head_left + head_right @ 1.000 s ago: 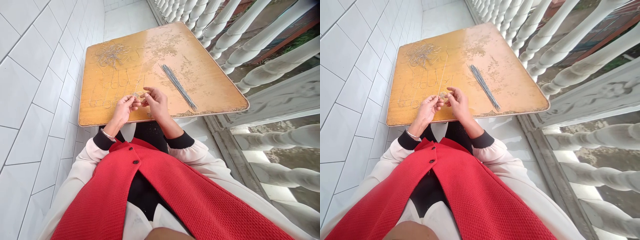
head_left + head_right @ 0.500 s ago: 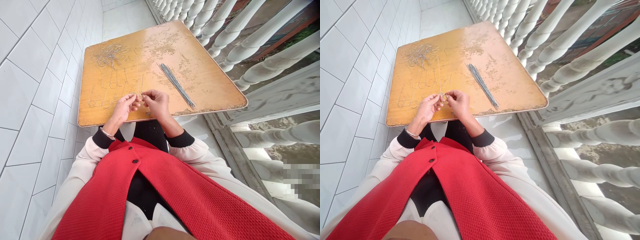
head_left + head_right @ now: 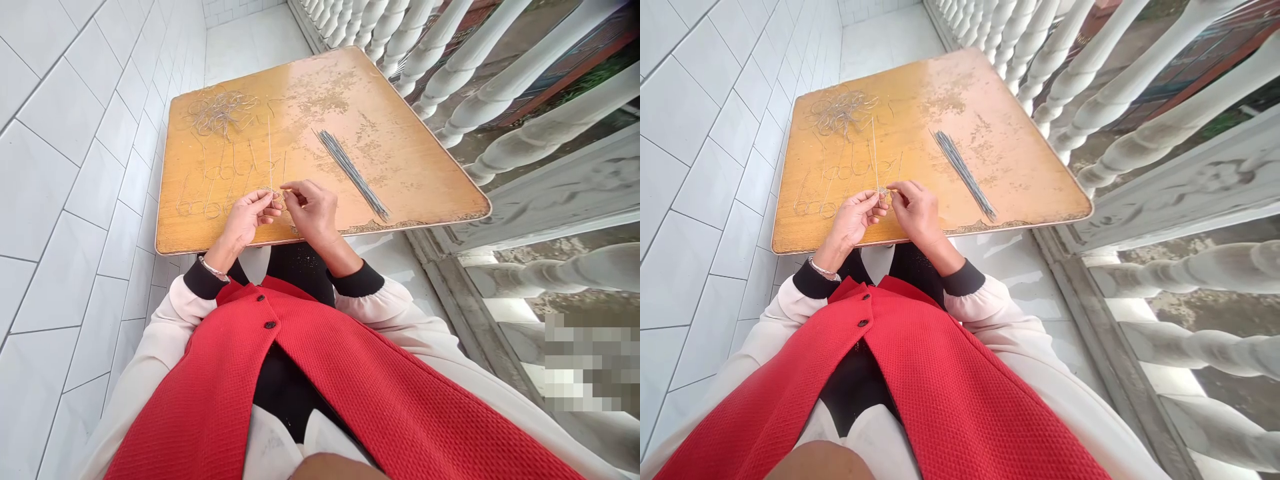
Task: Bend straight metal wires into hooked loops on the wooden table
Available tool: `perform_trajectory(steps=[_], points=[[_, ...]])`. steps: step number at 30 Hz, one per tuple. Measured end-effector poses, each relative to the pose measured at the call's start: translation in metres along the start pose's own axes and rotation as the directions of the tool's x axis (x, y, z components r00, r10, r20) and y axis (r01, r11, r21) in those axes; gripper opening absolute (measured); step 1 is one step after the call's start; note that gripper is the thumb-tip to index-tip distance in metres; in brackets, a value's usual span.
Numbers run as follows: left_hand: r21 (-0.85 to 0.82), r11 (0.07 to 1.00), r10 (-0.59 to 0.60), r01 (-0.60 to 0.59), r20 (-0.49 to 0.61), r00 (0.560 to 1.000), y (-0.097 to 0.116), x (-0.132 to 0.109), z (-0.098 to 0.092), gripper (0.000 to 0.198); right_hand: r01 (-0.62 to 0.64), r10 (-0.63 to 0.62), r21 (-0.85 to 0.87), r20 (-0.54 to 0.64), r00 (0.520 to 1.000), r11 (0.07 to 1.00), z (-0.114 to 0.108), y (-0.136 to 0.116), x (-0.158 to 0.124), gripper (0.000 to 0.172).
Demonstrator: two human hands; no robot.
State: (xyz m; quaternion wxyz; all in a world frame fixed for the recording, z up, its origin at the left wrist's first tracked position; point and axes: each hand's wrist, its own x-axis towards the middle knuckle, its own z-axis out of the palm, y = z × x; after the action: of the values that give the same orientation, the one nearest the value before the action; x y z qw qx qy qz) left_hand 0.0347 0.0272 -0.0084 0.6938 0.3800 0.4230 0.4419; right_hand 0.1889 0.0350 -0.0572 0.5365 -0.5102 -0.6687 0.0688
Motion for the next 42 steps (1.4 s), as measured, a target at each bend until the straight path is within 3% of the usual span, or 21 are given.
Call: perform_trajectory(steps=[7,18,22,25,28,37,42], points=[[-0.006,0.999,-0.039,0.039,-0.017,0.999,0.000,0.002,0.001,0.021,0.090,-0.089,-0.020,0.048,0.995,0.996,-0.004,0.002,0.001,0.028],[-0.049,0.997,-0.059,0.062,0.051,0.997,-0.004,0.008,-0.005,0.024,0.154,-0.151,-0.029,0.088,0.985,0.988,-0.002,0.006,0.000,0.031],[-0.051,0.997,-0.061,0.064,0.043,0.997,-0.003,0.008,-0.004,0.026,-0.023,0.019,0.164,0.026,0.999,0.986,0.002,0.004,-0.002,0.024],[-0.048,0.996,-0.069,0.070,0.021,0.997,-0.002,0.006,-0.002,0.026,-0.215,0.194,0.314,0.096,0.976,0.925,-0.001,-0.001,-0.003,0.031],[-0.047,0.996,-0.076,0.077,0.015,0.997,-0.001,0.006,-0.001,0.026,-0.339,0.289,0.371,0.184,0.939,0.865,-0.006,-0.006,-0.002,0.038],[-0.030,0.999,-0.035,0.035,0.006,0.999,-0.002,0.009,0.001,0.030,-0.467,0.410,0.614,0.243,0.879,0.636,0.003,-0.011,-0.002,0.049],[0.041,0.997,-0.071,0.070,0.017,0.997,0.001,0.012,-0.002,0.022,-0.575,0.440,0.576,0.371,0.818,0.581,-0.008,-0.008,-0.004,0.054]])
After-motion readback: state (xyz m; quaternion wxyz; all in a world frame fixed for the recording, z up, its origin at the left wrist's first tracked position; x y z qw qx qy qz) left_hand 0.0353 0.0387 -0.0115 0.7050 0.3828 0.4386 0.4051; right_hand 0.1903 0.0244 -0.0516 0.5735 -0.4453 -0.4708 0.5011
